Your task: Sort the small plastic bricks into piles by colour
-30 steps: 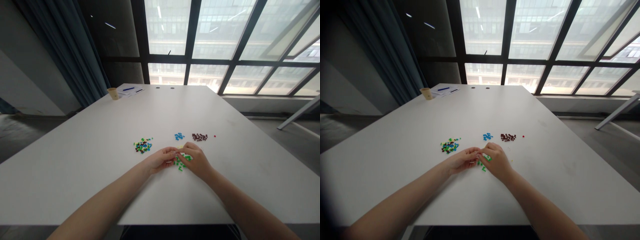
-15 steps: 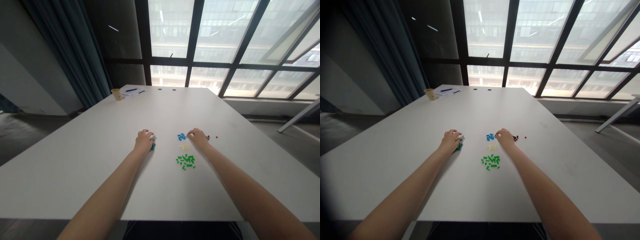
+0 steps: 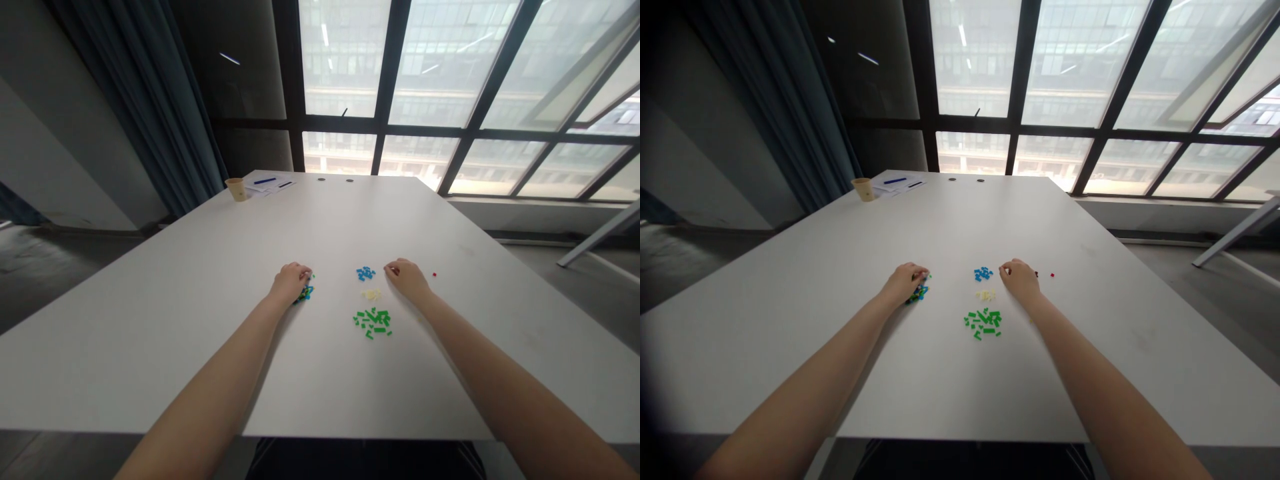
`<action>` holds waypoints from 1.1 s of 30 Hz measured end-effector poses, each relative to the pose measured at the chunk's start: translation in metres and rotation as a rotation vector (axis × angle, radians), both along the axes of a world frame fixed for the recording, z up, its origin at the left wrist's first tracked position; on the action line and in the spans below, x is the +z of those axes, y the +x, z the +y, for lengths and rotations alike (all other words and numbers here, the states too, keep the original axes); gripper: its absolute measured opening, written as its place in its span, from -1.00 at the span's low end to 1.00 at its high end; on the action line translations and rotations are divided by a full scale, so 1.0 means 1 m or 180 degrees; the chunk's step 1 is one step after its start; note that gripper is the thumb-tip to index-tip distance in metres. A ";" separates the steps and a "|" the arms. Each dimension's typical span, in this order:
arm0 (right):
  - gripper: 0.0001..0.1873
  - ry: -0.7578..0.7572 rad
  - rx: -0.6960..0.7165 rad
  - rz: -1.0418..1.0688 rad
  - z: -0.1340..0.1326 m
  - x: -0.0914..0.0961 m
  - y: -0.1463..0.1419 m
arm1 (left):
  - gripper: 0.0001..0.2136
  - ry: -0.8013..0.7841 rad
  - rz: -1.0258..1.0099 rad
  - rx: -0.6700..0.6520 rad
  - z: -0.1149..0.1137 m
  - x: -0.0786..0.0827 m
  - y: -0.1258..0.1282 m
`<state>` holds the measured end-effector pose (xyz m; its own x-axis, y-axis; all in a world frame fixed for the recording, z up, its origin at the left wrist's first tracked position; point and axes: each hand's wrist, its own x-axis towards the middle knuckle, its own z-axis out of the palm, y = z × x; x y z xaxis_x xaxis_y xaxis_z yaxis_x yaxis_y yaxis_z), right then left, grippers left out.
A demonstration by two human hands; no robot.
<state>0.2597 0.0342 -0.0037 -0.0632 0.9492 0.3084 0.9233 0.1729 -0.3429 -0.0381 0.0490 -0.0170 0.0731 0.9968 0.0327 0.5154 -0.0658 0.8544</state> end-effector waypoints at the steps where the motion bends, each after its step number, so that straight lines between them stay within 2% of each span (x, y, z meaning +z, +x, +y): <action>1: -0.71 0.0056 0.0048 0.0043 -0.005 0.000 0.003 | -0.89 0.0141 0.0382 0.0029 -0.002 0.002 0.003; 4: -0.71 0.0174 0.0112 0.0265 -0.018 -0.004 0.010 | -0.85 0.0582 0.1494 0.0109 -0.005 0.005 0.011; 6: -0.72 0.0170 0.0074 0.0452 -0.024 -0.007 0.014 | -0.84 0.0615 0.1709 0.0096 -0.006 0.006 0.015; 9: -0.73 0.0088 0.0001 0.0666 -0.028 -0.008 0.020 | -0.86 0.0642 0.1644 0.0079 -0.006 0.005 0.017; 11: -0.73 0.0067 -0.0012 0.0722 -0.028 -0.006 0.025 | -0.87 0.0719 0.1373 -0.0006 -0.007 0.006 0.020; 14: -0.72 0.0076 0.0042 0.0686 -0.029 -0.002 0.031 | -0.86 0.0660 0.0595 -0.0249 -0.012 0.009 0.030; 16: -0.72 0.0055 0.0135 0.0657 -0.031 -0.001 0.031 | -0.83 0.0279 -0.0159 -0.0426 -0.021 0.014 0.041; 19: -0.72 0.0004 0.0301 0.0634 -0.035 0.000 0.026 | -0.79 -0.0572 -0.1431 -0.0746 -0.040 0.021 0.059; 22: -0.73 -0.0008 0.0488 0.0649 -0.038 0.000 0.018 | -0.77 -0.1219 -0.2266 -0.0988 -0.057 0.024 0.073; 26: -0.75 -0.0041 0.0732 0.0728 -0.041 0.000 0.010 | -0.76 -0.1749 -0.2693 -0.1108 -0.066 0.025 0.080; 33: -0.76 -0.0033 0.0843 0.0742 -0.045 0.004 0.011 | -0.83 -0.2119 -0.2901 -0.1369 -0.069 0.026 0.077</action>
